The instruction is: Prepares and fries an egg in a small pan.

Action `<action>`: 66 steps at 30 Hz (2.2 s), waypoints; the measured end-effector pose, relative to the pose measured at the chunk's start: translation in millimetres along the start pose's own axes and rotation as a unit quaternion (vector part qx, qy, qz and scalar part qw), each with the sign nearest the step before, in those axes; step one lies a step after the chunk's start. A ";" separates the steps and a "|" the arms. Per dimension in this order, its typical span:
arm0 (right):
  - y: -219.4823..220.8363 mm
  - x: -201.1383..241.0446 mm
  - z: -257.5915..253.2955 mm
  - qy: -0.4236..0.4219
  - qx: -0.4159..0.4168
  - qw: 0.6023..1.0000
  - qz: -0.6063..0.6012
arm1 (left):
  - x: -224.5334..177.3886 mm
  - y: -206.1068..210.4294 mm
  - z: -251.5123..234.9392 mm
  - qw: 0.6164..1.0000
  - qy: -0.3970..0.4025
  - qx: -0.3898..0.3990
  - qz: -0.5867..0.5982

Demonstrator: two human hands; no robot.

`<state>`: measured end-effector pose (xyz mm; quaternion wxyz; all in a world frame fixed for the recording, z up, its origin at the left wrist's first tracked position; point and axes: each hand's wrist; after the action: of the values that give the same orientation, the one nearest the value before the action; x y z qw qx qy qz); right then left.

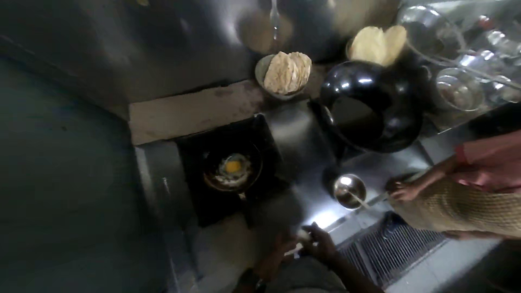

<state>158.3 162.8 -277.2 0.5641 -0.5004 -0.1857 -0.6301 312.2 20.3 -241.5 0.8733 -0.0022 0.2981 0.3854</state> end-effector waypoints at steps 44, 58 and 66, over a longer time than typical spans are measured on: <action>3.3 193.2 -140.6 0.094 0.139 0.893 -0.417 | -176.5 -95.4 40.3 0.876 0.354 -0.129 -0.301; 75.7 258.2 -249.7 -0.066 0.212 0.964 -0.147 | -201.0 -203.9 26.3 0.848 0.382 -0.248 -0.270; 78.4 264.2 -255.9 -0.036 0.212 0.972 -0.092 | -190.7 -209.7 3.9 0.840 0.366 -0.280 -0.287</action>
<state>157.0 -203.4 -191.3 0.5902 -0.3725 -0.3804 -0.6068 355.5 -254.2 -186.1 0.7340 -0.4730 0.4618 0.1554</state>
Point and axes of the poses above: each hand's wrist, its own z-axis away from the middle knuckle, its own y-axis out of the palm, x = y × z
